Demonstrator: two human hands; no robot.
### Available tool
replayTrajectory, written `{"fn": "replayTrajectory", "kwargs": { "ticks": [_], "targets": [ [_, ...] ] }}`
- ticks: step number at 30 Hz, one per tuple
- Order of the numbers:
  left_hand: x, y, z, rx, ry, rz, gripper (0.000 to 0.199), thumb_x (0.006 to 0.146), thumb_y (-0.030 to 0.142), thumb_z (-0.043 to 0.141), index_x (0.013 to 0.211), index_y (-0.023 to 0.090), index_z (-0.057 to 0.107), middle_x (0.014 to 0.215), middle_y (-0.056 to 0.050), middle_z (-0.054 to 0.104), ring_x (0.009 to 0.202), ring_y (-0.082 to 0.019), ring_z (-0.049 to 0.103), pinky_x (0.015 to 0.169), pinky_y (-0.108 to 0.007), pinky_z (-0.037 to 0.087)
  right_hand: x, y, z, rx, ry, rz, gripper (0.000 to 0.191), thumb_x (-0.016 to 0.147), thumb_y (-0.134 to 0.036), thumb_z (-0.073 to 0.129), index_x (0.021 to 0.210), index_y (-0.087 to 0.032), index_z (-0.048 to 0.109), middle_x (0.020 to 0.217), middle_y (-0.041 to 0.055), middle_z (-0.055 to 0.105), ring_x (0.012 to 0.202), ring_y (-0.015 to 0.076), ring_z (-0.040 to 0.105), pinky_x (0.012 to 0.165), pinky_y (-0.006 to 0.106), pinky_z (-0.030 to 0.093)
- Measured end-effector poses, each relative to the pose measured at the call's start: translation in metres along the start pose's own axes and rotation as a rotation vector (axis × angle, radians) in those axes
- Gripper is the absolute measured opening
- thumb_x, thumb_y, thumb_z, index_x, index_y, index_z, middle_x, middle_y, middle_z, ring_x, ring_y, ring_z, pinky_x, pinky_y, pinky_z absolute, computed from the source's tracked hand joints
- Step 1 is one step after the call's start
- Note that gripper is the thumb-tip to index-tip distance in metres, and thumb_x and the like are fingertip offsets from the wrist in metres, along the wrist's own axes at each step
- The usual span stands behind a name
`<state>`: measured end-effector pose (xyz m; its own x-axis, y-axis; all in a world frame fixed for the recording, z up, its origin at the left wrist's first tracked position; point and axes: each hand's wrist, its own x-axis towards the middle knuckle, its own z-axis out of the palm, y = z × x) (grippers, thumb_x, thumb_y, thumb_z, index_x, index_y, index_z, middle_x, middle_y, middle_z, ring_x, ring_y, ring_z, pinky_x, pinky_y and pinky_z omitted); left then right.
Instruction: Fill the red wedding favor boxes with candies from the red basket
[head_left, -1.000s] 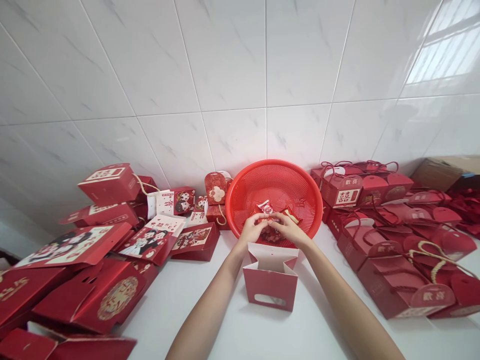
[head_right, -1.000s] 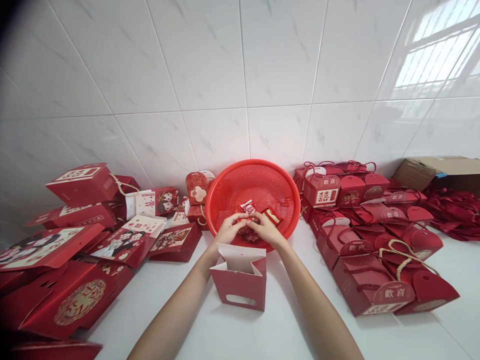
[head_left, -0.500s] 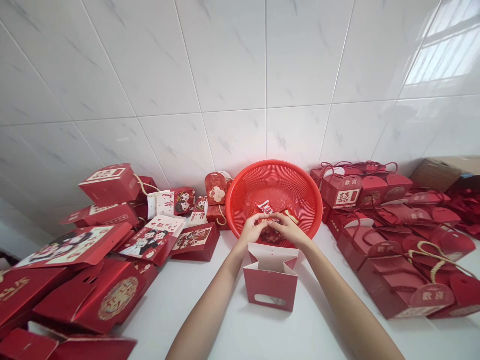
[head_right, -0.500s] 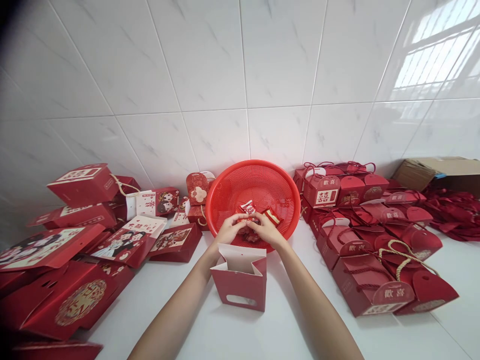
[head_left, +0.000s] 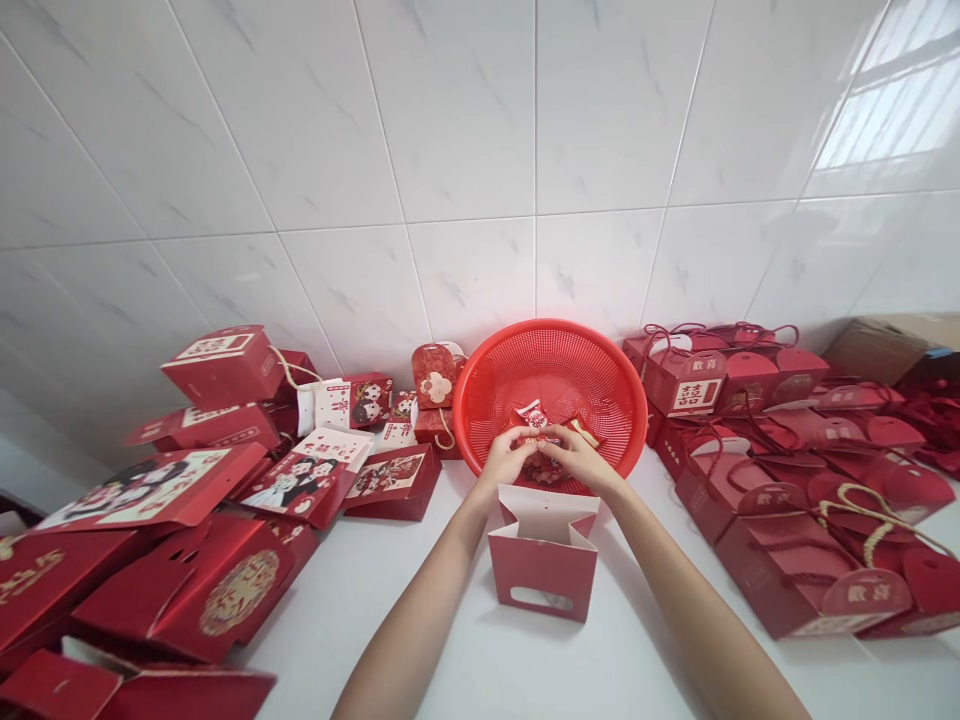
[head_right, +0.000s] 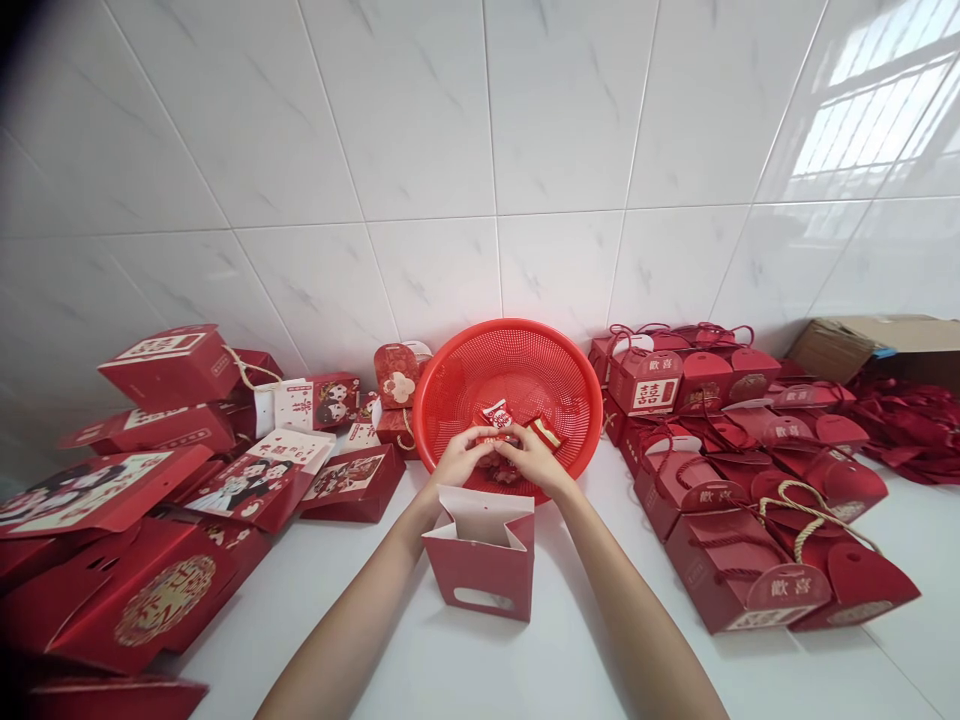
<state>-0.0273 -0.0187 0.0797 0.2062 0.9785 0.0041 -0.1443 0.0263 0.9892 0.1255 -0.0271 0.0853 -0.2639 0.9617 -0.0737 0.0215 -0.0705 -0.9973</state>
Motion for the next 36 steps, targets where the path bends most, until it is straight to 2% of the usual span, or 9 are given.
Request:
{"fn": "replayTrajectory", "kwargs": {
  "ticks": [6, 12, 16, 22, 26, 32, 36],
  "targets": [
    [-0.001, 0.002, 0.001, 0.004, -0.019, -0.007, 0.027, 0.072, 0.025, 0.078, 0.095, 0.015, 0.069, 0.080, -0.005, 0.073, 0.071, -0.016, 0.068, 0.068, -0.027, 0.053, 0.002, 0.003, -0.001, -0.001, -0.008, 0.007, 0.027, 0.088, -0.033, 0.065, 0.111, -0.020, 0.058, 0.068, -0.0009, 0.069, 0.054, 0.0153, 0.066, 0.053, 0.026, 0.057],
    [-0.001, 0.003, 0.002, 0.006, 0.006, -0.013, 0.022, 0.074, 0.019, 0.074, 0.095, 0.015, 0.069, 0.079, -0.005, 0.073, 0.071, -0.016, 0.068, 0.068, -0.027, 0.054, 0.001, 0.002, 0.000, -0.012, 0.003, 0.023, 0.023, 0.092, -0.029, 0.059, 0.113, -0.019, 0.057, 0.066, -0.0009, 0.068, 0.053, 0.0147, 0.067, 0.052, 0.024, 0.056],
    [0.000, 0.001, 0.001, 0.010, 0.025, -0.007, 0.022, 0.073, 0.017, 0.073, 0.094, 0.014, 0.071, 0.080, -0.005, 0.072, 0.072, -0.015, 0.067, 0.072, -0.027, 0.053, 0.002, 0.004, -0.001, -0.009, 0.029, 0.021, 0.030, 0.088, -0.030, 0.064, 0.116, -0.020, 0.056, 0.067, -0.0012, 0.067, 0.055, 0.0157, 0.067, 0.052, 0.026, 0.057],
    [0.004, -0.002, -0.002, 0.075, 0.111, 0.048, 0.022, 0.070, 0.011, 0.071, 0.092, 0.016, 0.074, 0.098, -0.008, 0.074, 0.090, -0.019, 0.068, 0.087, -0.031, 0.052, 0.006, 0.007, -0.004, 0.019, 0.167, -0.039, 0.028, 0.080, -0.022, 0.065, 0.107, -0.021, 0.057, 0.077, -0.0006, 0.068, 0.061, 0.0146, 0.066, 0.052, 0.024, 0.055],
    [0.009, -0.003, -0.004, 0.103, 0.177, 0.050, 0.025, 0.069, 0.008, 0.069, 0.091, 0.016, 0.075, 0.100, -0.009, 0.075, 0.092, -0.021, 0.068, 0.091, -0.033, 0.051, 0.007, 0.007, -0.007, 0.060, 0.224, -0.045, 0.031, 0.076, -0.018, 0.063, 0.106, -0.021, 0.056, 0.078, -0.0013, 0.069, 0.061, 0.0134, 0.066, 0.058, 0.024, 0.053],
    [0.011, -0.009, -0.004, 0.184, 0.173, 0.046, 0.028, 0.068, 0.005, 0.068, 0.094, 0.014, 0.075, 0.105, -0.012, 0.074, 0.096, -0.024, 0.068, 0.092, -0.036, 0.050, 0.009, 0.008, -0.005, 0.059, 0.236, -0.026, 0.037, 0.070, -0.010, 0.055, 0.106, -0.021, 0.053, 0.064, -0.0050, 0.064, 0.056, 0.0134, 0.063, 0.055, 0.023, 0.050],
    [0.011, -0.015, -0.003, 0.353, 0.245, 0.141, 0.033, 0.065, 0.003, 0.069, 0.095, 0.016, 0.075, 0.112, -0.013, 0.070, 0.115, -0.027, 0.062, 0.103, -0.039, 0.045, 0.012, 0.012, -0.005, -0.006, 0.262, -0.050, 0.040, 0.068, -0.009, 0.053, 0.107, -0.020, 0.052, 0.059, -0.0062, 0.061, 0.055, 0.0142, 0.063, 0.055, 0.024, 0.049]
  ]
}}
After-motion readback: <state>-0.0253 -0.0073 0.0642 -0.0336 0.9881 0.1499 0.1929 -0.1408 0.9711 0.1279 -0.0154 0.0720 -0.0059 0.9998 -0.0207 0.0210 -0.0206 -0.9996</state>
